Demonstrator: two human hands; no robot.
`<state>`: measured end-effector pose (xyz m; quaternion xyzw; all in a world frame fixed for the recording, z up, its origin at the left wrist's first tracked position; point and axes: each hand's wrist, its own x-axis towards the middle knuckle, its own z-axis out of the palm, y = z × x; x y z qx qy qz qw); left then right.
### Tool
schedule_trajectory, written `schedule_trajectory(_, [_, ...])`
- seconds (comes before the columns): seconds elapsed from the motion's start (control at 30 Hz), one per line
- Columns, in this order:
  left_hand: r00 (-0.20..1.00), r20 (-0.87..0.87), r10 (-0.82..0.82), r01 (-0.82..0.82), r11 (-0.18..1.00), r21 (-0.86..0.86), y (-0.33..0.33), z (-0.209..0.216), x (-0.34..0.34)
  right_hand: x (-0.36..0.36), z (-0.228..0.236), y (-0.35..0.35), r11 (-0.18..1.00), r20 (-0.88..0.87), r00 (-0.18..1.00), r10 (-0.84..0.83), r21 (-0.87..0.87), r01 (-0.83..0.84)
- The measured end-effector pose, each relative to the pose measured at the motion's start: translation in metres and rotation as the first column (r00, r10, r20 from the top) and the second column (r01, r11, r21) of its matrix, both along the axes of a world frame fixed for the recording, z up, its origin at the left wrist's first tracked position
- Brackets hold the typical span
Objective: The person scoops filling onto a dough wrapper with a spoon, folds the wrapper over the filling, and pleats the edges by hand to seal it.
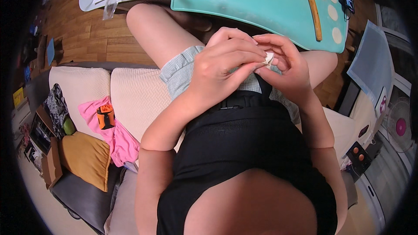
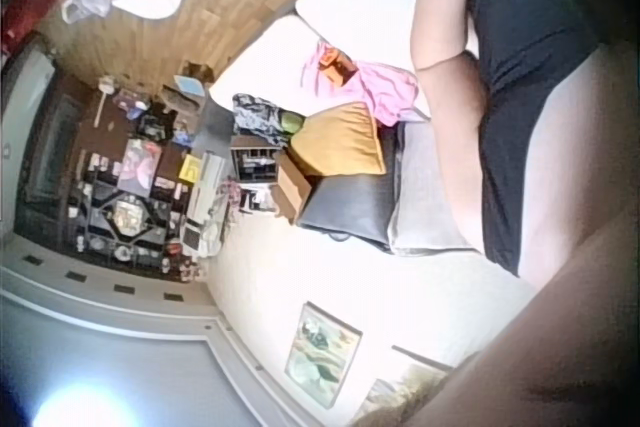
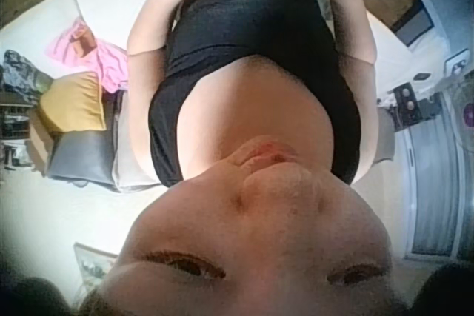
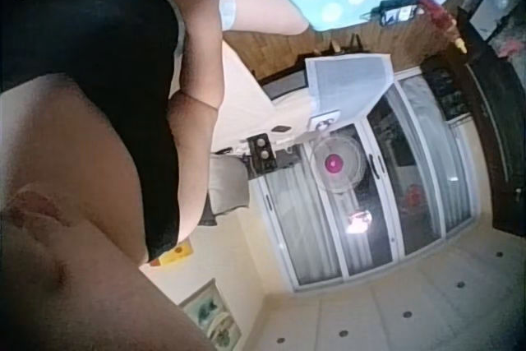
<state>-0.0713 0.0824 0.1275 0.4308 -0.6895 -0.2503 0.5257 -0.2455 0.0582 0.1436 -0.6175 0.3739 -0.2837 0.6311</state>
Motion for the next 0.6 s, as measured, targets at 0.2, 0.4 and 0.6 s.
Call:
schedule_trajectory(0.2, [0.958,-0.287,0.022,0.050,0.970,0.239,0.008,-0.009,-0.005,0.009,-0.005,0.001,0.952,0.246,0.935,-0.254,0.233,0.198])
schedule_trajectory(0.4, [0.880,-0.475,0.027,0.205,0.880,0.429,0.027,-0.013,-0.018,0.018,-0.020,0.001,0.929,0.315,0.879,-0.356,0.223,0.296])
schedule_trajectory(0.6, [0.954,-0.283,0.096,0.009,0.938,0.348,0.019,-0.018,-0.016,0.019,-0.018,0.001,0.945,0.304,0.898,-0.318,0.180,0.274])
